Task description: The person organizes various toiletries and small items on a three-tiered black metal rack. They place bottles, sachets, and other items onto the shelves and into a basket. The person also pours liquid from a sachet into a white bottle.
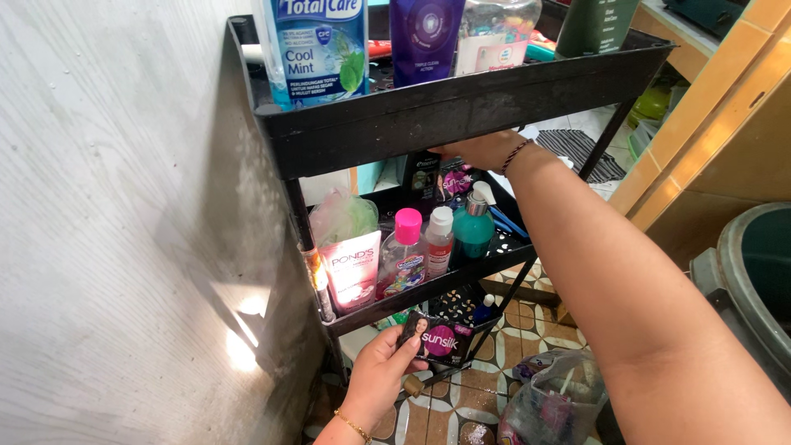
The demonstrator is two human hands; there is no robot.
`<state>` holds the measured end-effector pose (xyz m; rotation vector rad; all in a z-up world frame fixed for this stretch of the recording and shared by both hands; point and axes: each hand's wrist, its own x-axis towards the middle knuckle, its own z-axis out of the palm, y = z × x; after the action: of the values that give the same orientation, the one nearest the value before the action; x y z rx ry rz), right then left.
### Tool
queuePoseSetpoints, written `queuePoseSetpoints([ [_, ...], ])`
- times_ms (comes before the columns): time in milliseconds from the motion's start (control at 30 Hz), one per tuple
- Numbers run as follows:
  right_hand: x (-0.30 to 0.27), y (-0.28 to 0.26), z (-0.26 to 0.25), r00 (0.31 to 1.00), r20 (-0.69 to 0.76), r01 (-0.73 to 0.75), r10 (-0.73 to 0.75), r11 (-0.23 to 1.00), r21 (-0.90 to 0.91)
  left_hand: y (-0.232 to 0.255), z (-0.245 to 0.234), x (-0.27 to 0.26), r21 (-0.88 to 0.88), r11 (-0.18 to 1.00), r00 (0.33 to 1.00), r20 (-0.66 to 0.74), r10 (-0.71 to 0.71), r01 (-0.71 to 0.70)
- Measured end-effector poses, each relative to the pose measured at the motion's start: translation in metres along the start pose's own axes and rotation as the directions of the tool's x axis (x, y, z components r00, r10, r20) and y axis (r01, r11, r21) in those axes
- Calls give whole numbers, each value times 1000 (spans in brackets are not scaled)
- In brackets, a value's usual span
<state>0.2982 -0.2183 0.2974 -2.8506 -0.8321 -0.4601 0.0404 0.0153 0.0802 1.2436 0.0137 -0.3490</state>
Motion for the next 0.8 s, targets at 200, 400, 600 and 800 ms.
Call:
queuePoseSetpoints([
  [200, 6, 1, 13, 937, -204, 226, -284, 937, -266, -5, -1, 5, 2, 1000, 1000, 21, 22, -22],
  [400, -1, -18, -1, 991, 41, -136, 130, 954, 267, 1, 2, 2, 18, 1000, 1000, -6, 4, -4],
  [600, -17, 19, 26, 980, -93, -72, 175, 749, 659, 9, 12, -3, 99, 994, 998, -54, -41, 47],
  [800, -24, 58, 101, 969, 233, -76, -86, 793, 605, 5, 11, -2, 87, 995, 998, -49, -42, 46],
])
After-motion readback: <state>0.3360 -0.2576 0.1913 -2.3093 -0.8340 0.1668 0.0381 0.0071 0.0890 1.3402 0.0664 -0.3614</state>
